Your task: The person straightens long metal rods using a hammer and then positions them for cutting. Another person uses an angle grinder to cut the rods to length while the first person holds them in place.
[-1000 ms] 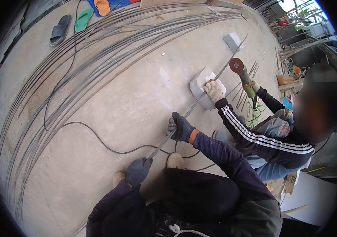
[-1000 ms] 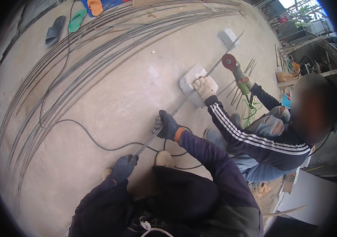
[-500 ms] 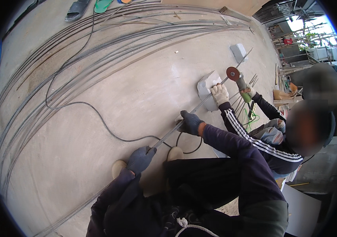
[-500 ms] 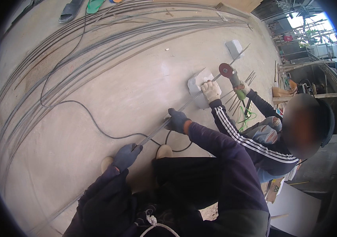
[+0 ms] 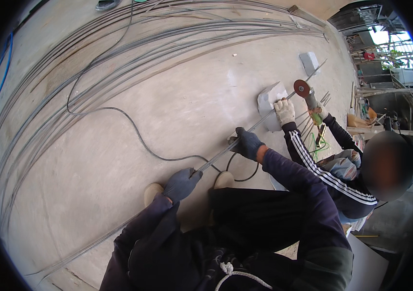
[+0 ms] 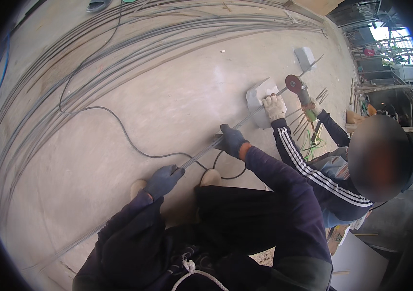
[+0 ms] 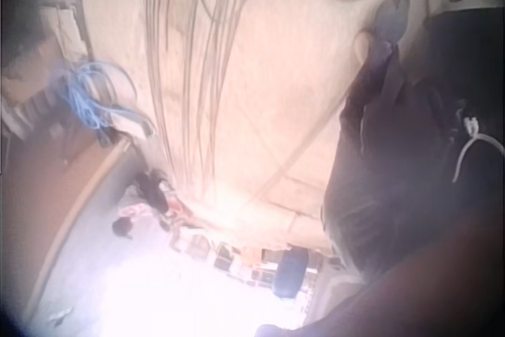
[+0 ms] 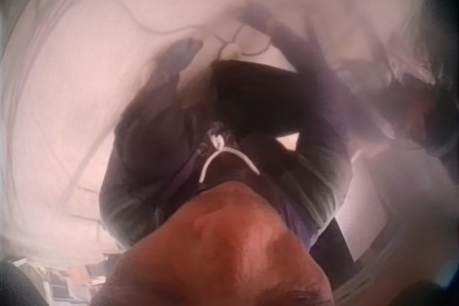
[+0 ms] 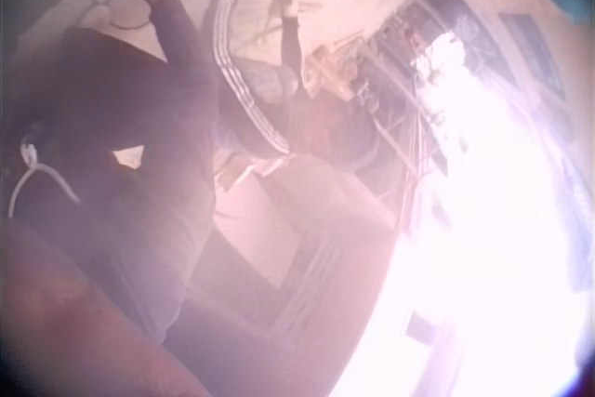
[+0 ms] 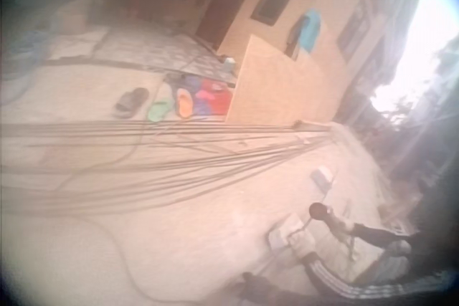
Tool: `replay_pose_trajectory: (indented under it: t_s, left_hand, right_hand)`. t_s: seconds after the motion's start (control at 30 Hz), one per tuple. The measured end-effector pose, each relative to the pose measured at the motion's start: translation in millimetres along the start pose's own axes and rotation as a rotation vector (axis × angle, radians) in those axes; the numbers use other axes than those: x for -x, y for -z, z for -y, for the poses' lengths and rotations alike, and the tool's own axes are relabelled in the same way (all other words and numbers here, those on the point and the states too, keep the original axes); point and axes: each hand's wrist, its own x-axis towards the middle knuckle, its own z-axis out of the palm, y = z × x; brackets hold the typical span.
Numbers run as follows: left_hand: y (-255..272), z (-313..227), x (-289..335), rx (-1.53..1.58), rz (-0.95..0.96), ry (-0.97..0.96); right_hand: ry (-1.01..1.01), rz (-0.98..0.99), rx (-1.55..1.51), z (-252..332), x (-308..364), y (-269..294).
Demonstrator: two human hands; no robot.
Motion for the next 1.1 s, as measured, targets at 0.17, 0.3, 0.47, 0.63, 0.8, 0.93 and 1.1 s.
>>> replay_pose_trajectory:
  t_s: [0.17, 0.3, 0.47, 0.63, 0.8, 0.93, 1.1]
  left_hand:
    - [1, -2, -2, -0.013, 0.001, 0.043]
    - [0, 2, -2, -0.039, -0.003, 0.058]
    - [1, 5, 0, 0.018, -0.010, 0.041]
    - [-3, 7, -1, 0.018, -0.046, 0.019]
    - [-4, 7, -3, 0.002, -0.037, 0.017]
    - [-2, 6, 0, 0.010, -0.065, 0.006]
    - [-1, 6, 0, 0.022, -0.047, 0.008]
  right_hand:
    - [0.139, 0.010, 0.110, -5, -9, 13]
    - [-0.003, 0.008, -0.350, -1, -4, 0]
    - [0.103, 0.108, -0.214, 0, 0, -3]
    - [0.083, 0.082, -0.195, -2, -8, 8]
    - [0.066, 0.090, -0.234, -4, -16, 17]
    - [0.080, 0.157, -0.181, -4, -21, 22]
    - [0.061, 0.104, -0.178, -4, -22, 23]
